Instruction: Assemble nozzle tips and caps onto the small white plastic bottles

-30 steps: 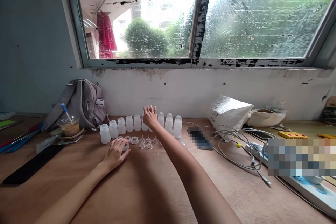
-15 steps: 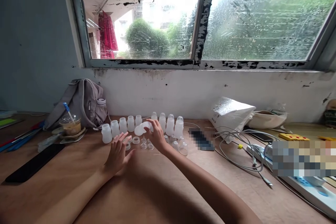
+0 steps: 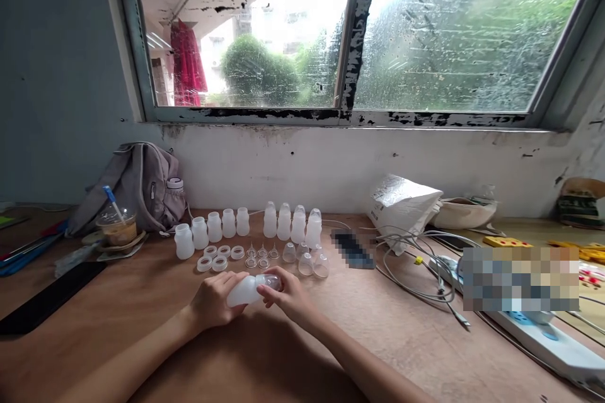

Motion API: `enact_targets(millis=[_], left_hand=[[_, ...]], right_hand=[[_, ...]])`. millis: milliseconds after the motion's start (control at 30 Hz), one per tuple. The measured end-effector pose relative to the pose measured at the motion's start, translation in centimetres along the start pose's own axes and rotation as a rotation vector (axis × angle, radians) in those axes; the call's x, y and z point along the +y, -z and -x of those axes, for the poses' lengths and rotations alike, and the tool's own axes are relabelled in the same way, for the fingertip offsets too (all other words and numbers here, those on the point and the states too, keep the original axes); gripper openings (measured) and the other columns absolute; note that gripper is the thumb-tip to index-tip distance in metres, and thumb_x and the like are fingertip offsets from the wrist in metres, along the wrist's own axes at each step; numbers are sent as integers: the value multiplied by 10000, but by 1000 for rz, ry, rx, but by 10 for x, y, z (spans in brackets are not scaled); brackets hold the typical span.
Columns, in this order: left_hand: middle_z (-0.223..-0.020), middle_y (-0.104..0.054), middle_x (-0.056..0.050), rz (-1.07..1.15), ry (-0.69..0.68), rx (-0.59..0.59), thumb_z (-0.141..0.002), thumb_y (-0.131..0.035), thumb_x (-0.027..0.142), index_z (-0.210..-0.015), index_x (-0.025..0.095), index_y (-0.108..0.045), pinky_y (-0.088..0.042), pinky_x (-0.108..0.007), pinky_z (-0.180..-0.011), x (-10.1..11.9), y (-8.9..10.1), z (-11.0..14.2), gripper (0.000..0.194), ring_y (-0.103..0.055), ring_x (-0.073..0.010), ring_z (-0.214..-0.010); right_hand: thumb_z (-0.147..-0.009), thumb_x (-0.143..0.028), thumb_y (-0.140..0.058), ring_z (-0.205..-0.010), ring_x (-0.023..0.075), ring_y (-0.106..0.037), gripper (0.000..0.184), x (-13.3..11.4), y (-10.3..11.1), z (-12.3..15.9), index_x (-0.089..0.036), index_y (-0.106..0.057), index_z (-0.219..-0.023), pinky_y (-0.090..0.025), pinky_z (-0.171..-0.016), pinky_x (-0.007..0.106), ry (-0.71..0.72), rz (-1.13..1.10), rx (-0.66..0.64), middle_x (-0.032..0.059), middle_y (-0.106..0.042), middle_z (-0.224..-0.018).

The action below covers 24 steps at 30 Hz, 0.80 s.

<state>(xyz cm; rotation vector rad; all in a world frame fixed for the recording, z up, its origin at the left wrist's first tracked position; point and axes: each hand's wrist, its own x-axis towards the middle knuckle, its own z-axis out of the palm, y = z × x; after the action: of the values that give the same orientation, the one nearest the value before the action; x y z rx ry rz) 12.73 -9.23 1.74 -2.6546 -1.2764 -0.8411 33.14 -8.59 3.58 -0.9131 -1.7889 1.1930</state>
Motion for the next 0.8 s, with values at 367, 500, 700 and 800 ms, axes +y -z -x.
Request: enact_targets(millis=[367, 500, 700, 800], left_hand=[[-688, -607, 1, 746, 314, -179, -602, -650, 343, -866, 186, -623, -395, -237, -535, 22, 18, -15, 308, -543, -159, -608], [-614, -568, -14, 1241, 511, -467, -629, -605, 357, -819, 124, -600, -357, -204, -386, 13, 15, -17, 301, -504, -117, -458], [-645, -567, -53, 1529, 596, -687, -690, -495, 376, -926, 79, -579, -353, -193, -325, -6, 19, -6, 389, -531, -124, -444], [-724, -568, -55, 1583, 669, -495, -724, -487, 428, -971, 103, -550, -384, -196, -379, -10, 17, -5, 413, -537, -117, -497]], right_hand=[[-685, -408, -609, -632, 124, -549, 358, -28, 29, -1, -157, -571, -936, -471, -560, 256, 23, 46, -123, 36, -573, -811], [-687, -396, -611, -700, 144, -545, 370, -38, 33, -1, -171, -561, -976, -468, -582, 260, 21, 78, -193, 45, -567, -857], [-717, -348, -590, -732, 141, -541, 394, -25, 60, -9, -223, -454, -1065, -442, -643, 274, 135, 363, 3, 35, -560, -936], [-680, -292, -633, -836, 176, -533, 380, -4, 72, -16, -224, -464, -1013, -417, -738, 317, 167, 687, 208, 41, -567, -951]])
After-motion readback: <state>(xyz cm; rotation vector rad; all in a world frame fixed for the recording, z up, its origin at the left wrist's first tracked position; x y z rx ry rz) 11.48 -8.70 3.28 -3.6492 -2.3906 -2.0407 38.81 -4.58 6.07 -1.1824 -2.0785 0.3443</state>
